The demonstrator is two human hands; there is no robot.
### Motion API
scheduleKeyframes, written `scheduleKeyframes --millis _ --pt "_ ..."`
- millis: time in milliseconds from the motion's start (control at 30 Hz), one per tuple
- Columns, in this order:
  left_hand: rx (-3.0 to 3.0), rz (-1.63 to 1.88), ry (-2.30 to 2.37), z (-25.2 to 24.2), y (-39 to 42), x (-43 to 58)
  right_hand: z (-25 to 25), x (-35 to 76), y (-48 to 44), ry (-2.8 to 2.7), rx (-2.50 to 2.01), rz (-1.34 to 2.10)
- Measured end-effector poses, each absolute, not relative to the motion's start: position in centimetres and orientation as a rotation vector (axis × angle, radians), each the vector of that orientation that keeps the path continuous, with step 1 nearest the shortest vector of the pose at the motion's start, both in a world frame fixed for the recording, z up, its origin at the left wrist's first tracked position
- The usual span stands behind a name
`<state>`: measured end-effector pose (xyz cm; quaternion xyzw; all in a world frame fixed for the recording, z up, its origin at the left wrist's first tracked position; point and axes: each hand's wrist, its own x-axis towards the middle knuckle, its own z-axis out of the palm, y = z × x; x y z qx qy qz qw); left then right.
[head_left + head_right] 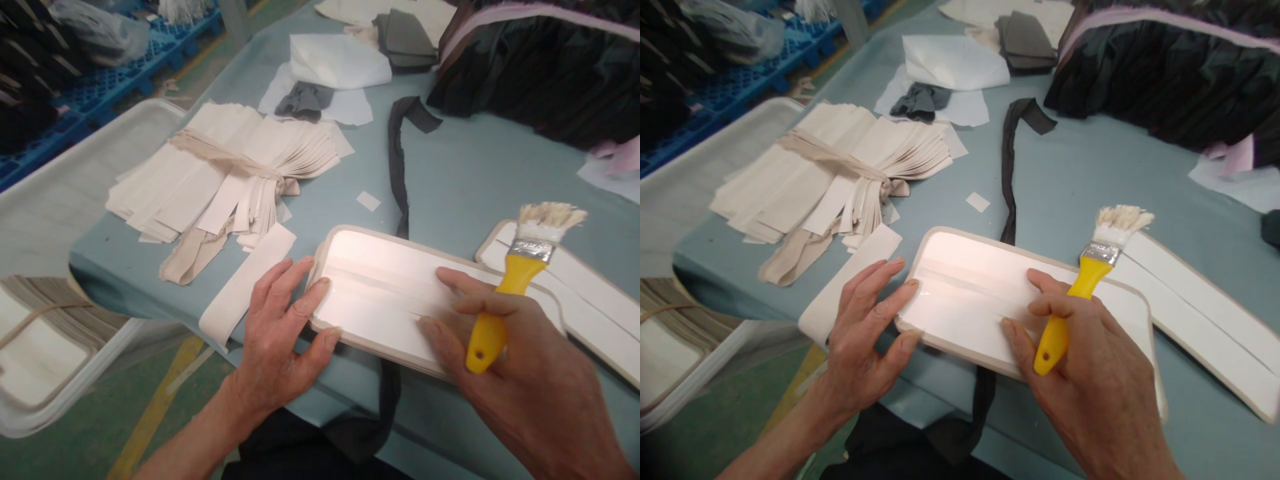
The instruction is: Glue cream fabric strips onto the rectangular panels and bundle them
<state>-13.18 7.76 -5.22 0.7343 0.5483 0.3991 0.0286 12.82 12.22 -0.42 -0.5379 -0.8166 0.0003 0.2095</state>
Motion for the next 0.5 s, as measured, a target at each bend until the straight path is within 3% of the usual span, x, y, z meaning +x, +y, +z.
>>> scheduleKeyframes --millis 500 --pt "2.096 1.264 1.676 -4.0 8.1 -12.3 -0.4 12.4 12.1 -2.228 -1.484 0.035"
